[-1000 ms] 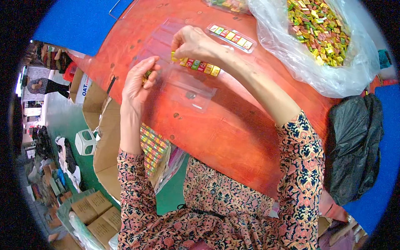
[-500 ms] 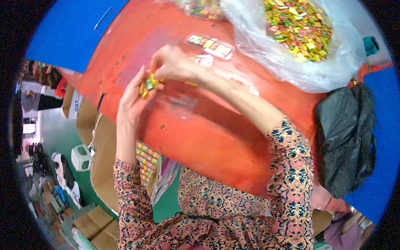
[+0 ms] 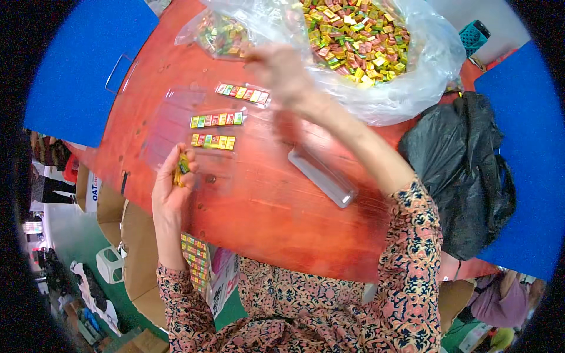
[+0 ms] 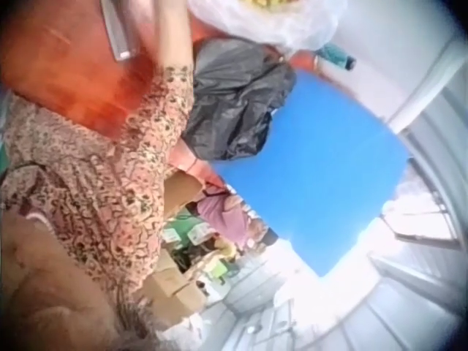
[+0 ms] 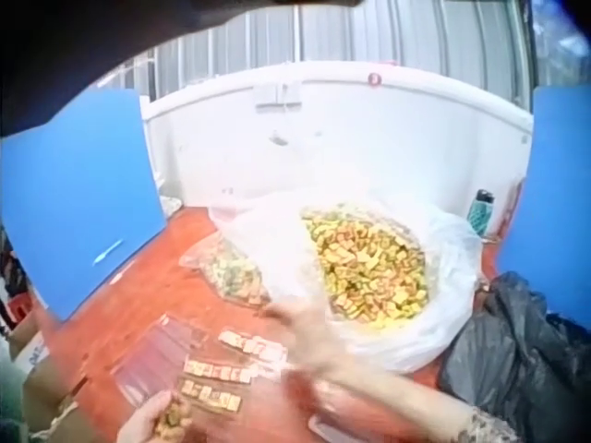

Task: Packing small colorful square-shaped wrapped items into plastic divider trays at a workbench.

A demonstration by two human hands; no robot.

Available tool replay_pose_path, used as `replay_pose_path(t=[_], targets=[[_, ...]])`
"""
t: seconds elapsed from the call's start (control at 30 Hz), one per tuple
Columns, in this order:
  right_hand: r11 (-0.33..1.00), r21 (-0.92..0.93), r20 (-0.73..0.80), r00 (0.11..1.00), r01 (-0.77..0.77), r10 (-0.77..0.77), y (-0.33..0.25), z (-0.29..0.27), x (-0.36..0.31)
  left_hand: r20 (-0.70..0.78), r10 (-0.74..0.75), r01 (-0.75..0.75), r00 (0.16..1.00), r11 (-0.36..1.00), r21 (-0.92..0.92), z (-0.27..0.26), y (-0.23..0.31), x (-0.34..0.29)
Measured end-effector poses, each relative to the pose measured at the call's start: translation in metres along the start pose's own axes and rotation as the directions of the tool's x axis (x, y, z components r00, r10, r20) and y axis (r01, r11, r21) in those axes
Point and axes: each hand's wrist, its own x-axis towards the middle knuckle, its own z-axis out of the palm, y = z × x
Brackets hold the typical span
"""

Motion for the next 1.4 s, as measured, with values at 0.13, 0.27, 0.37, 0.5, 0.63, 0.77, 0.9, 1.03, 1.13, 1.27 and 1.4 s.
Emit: replay_pose_path(t=[0.13,0.27,0.37,0.5,0.63,0.77,0.9,1.03,1.13,1.27,1.4], targets=[[0.911,-0.325,-0.139,0.965,-0.255,0.221,0.088,-0.058,0.001,-0.050,-0.010,0.016,0.999,0.994,0.108,0.023,-0.012,-0.012],[0.844,-0.443,-0.105,0.952,-0.304,0.288,0.130,-0.067,-0.005,-0.037,0.114,-0.090,0.993,0.912,0.400,0.019,-0.002,-0.008],[0.787,-0.601,0.018,0.982,-0.138,0.186,0.147,-0.060,-0.012,-0.079,0.280,-0.142,0.957,0.685,0.714,0.023,0.003,-0.007],[0.761,-0.621,-0.027,0.975,-0.189,0.221,0.153,-0.057,-0.005,0.146,0.342,-0.272,0.928,0.356,0.894,0.029,0.005,-0.005],[0.728,-0.595,-0.011,0.909,-0.342,0.418,0.162,-0.062,0.004,0.242,0.356,-0.307,0.902,0.138,0.942,0.025,-0.014,0.000],[0.698,-0.686,-0.032,0.966,-0.207,0.256,0.164,-0.050,-0.003,0.342,0.380,-0.342,0.859,-0.071,0.937,0.032,-0.020,-0.003],[0.556,-0.809,-0.046,0.963,-0.193,0.267,0.143,-0.041,-0.007,0.418,0.296,-0.279,0.859,-0.415,0.866,0.033,-0.029,0.001],[0.537,-0.824,-0.041,0.965,-0.179,0.260,0.137,-0.039,-0.007,0.440,0.329,-0.287,0.836,-0.421,0.860,0.035,-0.034,0.003],[0.627,-0.762,-0.048,0.979,-0.164,0.197,0.150,-0.044,-0.010,0.434,0.332,-0.285,0.837,-0.414,0.865,0.034,-0.035,0.007],[0.733,-0.608,-0.100,0.945,-0.305,0.311,0.157,-0.049,-0.011,0.364,0.352,-0.273,0.862,-0.283,0.920,0.033,-0.032,0.011],[0.777,-0.428,-0.176,0.886,-0.462,0.430,0.156,-0.057,-0.012,0.247,0.333,-0.225,0.910,-0.104,0.969,0.036,-0.029,0.011]])
